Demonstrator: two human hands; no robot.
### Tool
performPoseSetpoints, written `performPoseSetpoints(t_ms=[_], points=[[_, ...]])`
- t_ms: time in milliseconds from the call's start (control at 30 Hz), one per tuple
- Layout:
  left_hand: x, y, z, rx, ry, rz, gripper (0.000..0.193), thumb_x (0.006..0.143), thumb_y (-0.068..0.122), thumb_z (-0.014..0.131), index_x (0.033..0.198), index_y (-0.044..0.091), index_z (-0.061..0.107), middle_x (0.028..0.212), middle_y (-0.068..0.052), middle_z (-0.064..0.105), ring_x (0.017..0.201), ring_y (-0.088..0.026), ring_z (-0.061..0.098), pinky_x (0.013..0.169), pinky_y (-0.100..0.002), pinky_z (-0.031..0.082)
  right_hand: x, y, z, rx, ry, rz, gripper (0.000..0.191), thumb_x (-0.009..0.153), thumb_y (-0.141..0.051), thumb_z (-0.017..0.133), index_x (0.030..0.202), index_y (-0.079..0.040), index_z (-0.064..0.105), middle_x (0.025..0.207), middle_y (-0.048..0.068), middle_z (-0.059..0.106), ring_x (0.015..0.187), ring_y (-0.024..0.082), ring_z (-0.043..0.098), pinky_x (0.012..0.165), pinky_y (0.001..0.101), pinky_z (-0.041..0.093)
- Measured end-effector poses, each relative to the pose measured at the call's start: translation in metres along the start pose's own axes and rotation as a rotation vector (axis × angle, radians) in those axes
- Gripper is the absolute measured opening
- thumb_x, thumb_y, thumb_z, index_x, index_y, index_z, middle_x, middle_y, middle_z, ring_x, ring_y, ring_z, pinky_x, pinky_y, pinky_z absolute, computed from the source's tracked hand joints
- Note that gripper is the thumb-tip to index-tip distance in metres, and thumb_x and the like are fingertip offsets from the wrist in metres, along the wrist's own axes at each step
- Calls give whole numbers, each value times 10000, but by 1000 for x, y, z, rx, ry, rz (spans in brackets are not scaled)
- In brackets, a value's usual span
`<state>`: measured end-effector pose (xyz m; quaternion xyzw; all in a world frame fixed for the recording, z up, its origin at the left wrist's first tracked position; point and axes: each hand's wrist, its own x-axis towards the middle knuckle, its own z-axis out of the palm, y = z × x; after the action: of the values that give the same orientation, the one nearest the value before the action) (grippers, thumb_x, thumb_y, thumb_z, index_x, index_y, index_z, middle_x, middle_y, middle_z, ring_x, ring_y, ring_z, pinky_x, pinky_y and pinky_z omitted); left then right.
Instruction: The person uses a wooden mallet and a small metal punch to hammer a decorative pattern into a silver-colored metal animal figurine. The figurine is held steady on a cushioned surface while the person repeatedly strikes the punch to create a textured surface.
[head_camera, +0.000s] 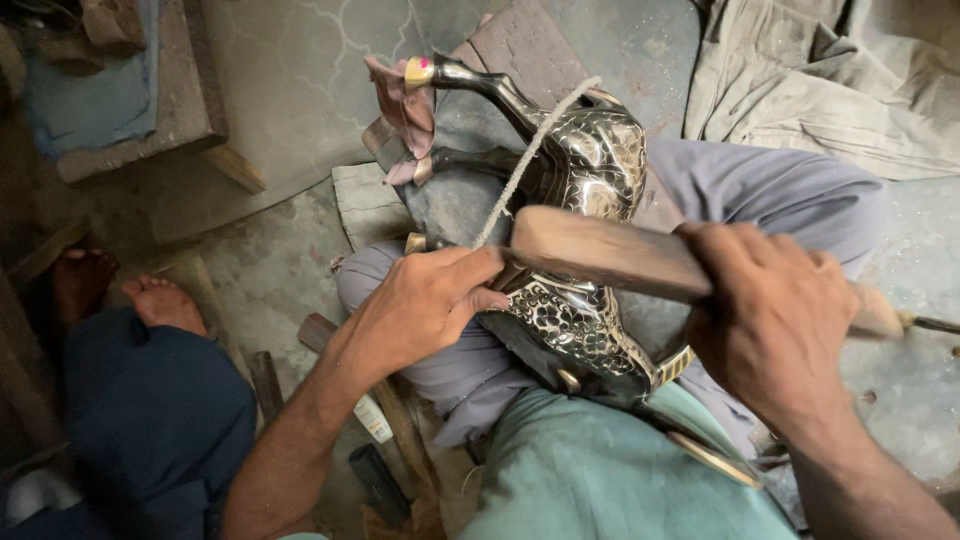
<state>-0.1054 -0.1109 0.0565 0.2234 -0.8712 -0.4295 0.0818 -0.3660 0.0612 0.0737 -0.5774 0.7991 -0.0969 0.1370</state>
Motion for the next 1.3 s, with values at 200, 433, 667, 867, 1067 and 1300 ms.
performPoseSetpoints(t_ms=[200,433,667,867,1067,1300], points=[[2,2,-1,-55,29,52,378,876,48,776,1225,33,634,994,-162,712,846,-327,731,693,-393,563,-8,3,5,258,186,-103,657,600,-7,709,1246,-74,610,1072,152,665,976,368,623,857,461,475],[3,3,-4,-66,-19,12,349,878,47,764,1206,32,644,931,-159,706,815,-306,745,671,-384,561,-3,5,11,347,102,37,506,733,-33,687,1230,-83,609,950,127,640,867,318,641,772,437,485],[5,-1,-4,-110,1,20,337,899,105,765,1204,38,639,941,-160,713,809,-301,754,672,-373,567,-6,9,18,225,162,-31,419,789,-60,706,1200,-119,651,1014,86,670,908,302,649,802,443,475],[-8,1,-5,7,84,24,395,894,160,810,1206,25,610,946,-193,683,836,-412,673,669,-439,517,5,6,14,-106,154,-79,456,755,-61,716,1208,-95,674,1019,125,672,900,345,637,807,460,459],[-14,5,0,-8,113,-27,382,897,139,792,1206,26,597,910,-176,667,782,-398,669,635,-441,509,9,-1,7,113,205,-131,512,708,10,680,1216,-34,638,1045,167,650,994,380,636,856,484,492],[-11,7,0,2,84,-35,347,894,115,789,1169,36,593,895,-170,660,783,-402,663,640,-449,506,11,-4,9,619,-83,245,470,774,50,631,1223,-85,655,844,100,630,742,307,640,661,422,530]])
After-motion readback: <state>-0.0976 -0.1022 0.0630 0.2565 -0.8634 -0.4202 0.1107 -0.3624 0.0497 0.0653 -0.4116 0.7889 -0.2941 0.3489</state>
